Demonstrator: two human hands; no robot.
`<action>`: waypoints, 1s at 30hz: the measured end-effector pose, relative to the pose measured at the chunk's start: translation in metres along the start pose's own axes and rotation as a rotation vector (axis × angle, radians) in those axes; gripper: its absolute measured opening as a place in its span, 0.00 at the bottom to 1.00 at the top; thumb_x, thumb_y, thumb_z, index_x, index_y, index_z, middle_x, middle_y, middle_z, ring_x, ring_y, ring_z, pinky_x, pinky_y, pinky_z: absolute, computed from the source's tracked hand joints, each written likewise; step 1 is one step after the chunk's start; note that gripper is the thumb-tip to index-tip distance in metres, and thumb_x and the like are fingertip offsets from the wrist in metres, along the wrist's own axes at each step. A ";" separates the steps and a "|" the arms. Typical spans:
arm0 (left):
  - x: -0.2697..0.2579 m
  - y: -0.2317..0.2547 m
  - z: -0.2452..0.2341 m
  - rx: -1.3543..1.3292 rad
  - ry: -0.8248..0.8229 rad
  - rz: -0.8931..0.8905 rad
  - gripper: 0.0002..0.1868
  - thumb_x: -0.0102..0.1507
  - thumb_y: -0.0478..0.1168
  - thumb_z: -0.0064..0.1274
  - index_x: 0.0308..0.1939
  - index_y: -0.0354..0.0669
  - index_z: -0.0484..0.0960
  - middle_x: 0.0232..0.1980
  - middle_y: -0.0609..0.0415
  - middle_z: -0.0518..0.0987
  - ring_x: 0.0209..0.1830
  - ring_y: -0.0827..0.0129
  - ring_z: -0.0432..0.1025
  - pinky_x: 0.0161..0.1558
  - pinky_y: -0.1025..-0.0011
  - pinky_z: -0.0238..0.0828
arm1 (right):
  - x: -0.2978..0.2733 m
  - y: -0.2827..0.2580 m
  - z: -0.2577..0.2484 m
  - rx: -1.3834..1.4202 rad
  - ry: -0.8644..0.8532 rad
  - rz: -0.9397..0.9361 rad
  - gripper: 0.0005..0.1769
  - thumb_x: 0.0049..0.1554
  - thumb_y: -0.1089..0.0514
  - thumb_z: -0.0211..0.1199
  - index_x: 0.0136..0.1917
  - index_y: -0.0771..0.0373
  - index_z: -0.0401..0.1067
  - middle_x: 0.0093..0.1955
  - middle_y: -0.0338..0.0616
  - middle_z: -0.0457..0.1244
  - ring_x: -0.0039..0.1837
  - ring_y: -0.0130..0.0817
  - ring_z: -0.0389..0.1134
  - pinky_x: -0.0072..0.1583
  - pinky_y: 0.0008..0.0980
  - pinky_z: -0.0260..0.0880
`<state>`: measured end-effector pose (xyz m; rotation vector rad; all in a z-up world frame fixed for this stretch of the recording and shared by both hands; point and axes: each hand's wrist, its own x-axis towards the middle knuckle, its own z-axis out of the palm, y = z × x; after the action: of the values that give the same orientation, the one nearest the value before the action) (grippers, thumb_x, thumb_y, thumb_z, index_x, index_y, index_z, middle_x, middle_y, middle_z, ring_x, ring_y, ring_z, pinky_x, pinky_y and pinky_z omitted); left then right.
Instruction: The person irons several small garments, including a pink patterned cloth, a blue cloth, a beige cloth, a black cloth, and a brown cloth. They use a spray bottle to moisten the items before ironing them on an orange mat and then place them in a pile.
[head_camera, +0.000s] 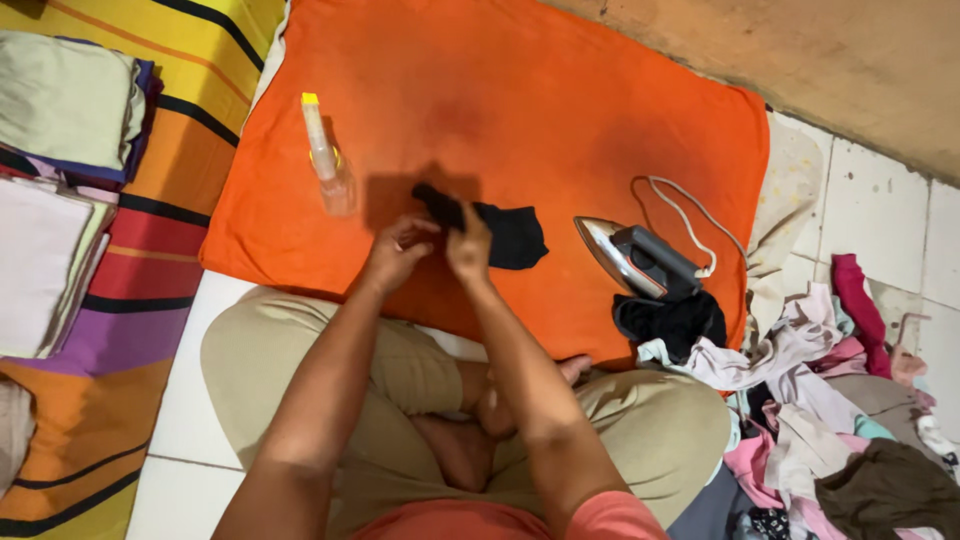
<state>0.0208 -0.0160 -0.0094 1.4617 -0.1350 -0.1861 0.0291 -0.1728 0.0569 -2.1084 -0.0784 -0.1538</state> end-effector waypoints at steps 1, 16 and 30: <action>0.000 0.005 -0.003 0.007 0.047 -0.032 0.27 0.58 0.37 0.63 0.61 0.37 0.79 0.65 0.47 0.77 0.67 0.62 0.71 0.69 0.63 0.67 | 0.005 0.000 -0.007 0.206 0.037 0.053 0.27 0.63 0.65 0.54 0.75 0.63 0.67 0.72 0.56 0.67 0.74 0.57 0.65 0.74 0.58 0.62; 0.011 0.006 -0.004 -0.135 0.292 -0.587 0.18 0.60 0.38 0.64 0.51 0.34 0.81 0.41 0.52 0.85 0.37 0.67 0.80 0.39 0.71 0.76 | 0.005 0.073 -0.183 -0.486 0.295 -0.083 0.18 0.53 0.54 0.74 0.53 0.65 0.77 0.51 0.56 0.68 0.55 0.52 0.67 0.58 0.49 0.67; 0.021 -0.070 -0.002 0.054 0.320 -0.299 0.07 0.59 0.33 0.65 0.36 0.36 0.82 0.32 0.53 0.79 0.29 0.72 0.71 0.33 0.73 0.70 | 0.006 0.036 -0.243 -0.869 0.219 0.395 0.31 0.48 0.34 0.77 0.47 0.61 0.76 0.42 0.57 0.70 0.45 0.57 0.73 0.46 0.51 0.71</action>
<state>0.0392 -0.0249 -0.0792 1.5417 0.3422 -0.1897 0.0205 -0.3999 0.1513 -2.8930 0.6382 -0.2020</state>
